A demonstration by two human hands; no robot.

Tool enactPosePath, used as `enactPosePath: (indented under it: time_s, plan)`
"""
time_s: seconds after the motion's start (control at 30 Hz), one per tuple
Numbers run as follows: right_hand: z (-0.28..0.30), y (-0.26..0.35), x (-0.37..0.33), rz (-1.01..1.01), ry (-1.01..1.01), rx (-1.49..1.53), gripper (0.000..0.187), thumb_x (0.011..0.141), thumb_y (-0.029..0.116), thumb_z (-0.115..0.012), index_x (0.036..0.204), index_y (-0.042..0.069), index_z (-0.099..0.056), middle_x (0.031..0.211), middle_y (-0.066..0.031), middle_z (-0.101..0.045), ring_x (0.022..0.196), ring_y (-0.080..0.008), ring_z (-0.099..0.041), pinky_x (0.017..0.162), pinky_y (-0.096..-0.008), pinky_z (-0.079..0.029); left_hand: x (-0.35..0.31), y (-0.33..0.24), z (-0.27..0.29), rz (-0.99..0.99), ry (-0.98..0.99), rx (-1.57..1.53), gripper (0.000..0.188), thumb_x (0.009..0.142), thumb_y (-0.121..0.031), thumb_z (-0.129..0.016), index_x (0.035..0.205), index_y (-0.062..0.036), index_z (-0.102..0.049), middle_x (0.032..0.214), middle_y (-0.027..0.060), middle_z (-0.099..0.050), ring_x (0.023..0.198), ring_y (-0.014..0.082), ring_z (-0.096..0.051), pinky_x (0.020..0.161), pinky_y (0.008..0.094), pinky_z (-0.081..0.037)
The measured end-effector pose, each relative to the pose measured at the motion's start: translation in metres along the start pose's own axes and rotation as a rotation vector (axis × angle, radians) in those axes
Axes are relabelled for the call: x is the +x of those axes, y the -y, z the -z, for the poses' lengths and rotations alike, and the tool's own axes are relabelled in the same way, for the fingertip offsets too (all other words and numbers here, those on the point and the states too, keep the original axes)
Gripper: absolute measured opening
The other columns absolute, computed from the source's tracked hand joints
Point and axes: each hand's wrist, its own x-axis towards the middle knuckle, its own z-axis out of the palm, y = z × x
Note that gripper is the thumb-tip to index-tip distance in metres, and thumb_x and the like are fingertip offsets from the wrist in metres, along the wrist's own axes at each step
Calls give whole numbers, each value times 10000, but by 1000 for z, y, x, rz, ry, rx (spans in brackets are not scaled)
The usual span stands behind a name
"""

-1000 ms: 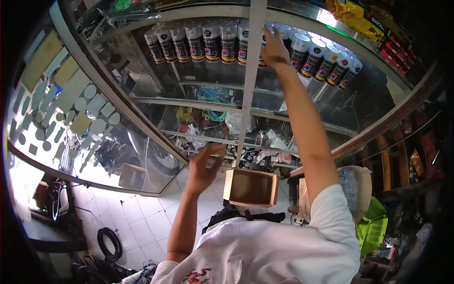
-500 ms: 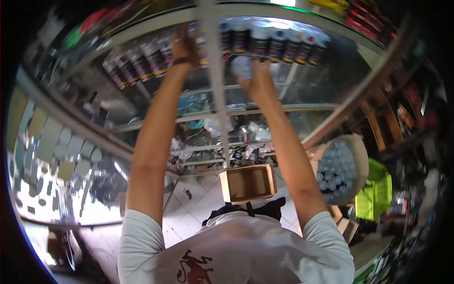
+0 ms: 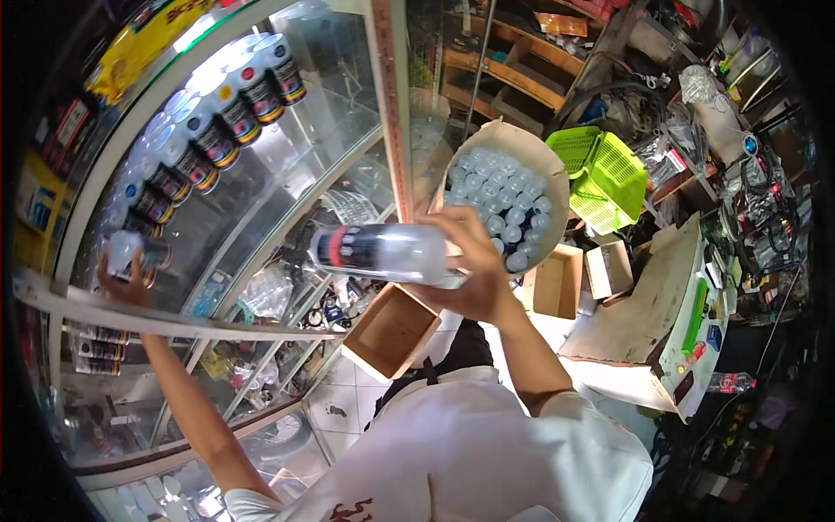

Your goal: The person takes cylindrical cans from a glass display shelf and places them into a large cardboard box on the floor. They handle the cans one by one, arranging them in a circular pattern within the box.

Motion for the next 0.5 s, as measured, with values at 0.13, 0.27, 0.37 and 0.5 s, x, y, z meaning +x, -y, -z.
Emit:
enactPosePath:
  time_s: [0.13, 0.27, 0.37, 0.5]
  plan:
    - [75, -59, -27, -272, -120, -12, 726, 671, 169, -929, 1321, 55, -625, 1292, -116, -526, 1184, -271, -595, 855, -360, -636, -45, 74, 66, 347, -18, -39, 644, 855, -268, -849, 1352, 29, -566, 1313, 221, -632, 1091, 341, -630, 976, 448, -505]
    - [120, -180, -43, -504, -247, -293, 683, 703, 250, -910, 1277, 5, -634, 1237, -149, -550, 1114, -291, -607, 823, -387, -596, -30, -45, 170, 536, -168, -94, 600, 868, -265, -837, 1301, 81, -607, 1389, 218, -589, 1186, 318, -612, 1066, 432, -476]
    - [120, -292, -32, -606, -310, -286, 673, 721, 305, -895, 1250, -19, -635, 1214, -174, -561, 1085, -341, -608, 842, -422, -548, -62, -89, 254, 484, -74, 272, 672, 865, -276, -840, 1364, 70, -551, 1391, 209, -589, 1275, 309, -561, 1122, 423, -429]
    - [123, -427, -11, -433, -254, -566, 701, 761, 346, -867, 1308, 5, -590, 1235, -197, -553, 1093, -397, -616, 843, -470, -559, -119, -157, 303, 519, 287, 359, 712, 828, -263, -870, 1400, -3, -536, 1377, 174, -583, 1276, 302, -542, 1140, 434, -398]
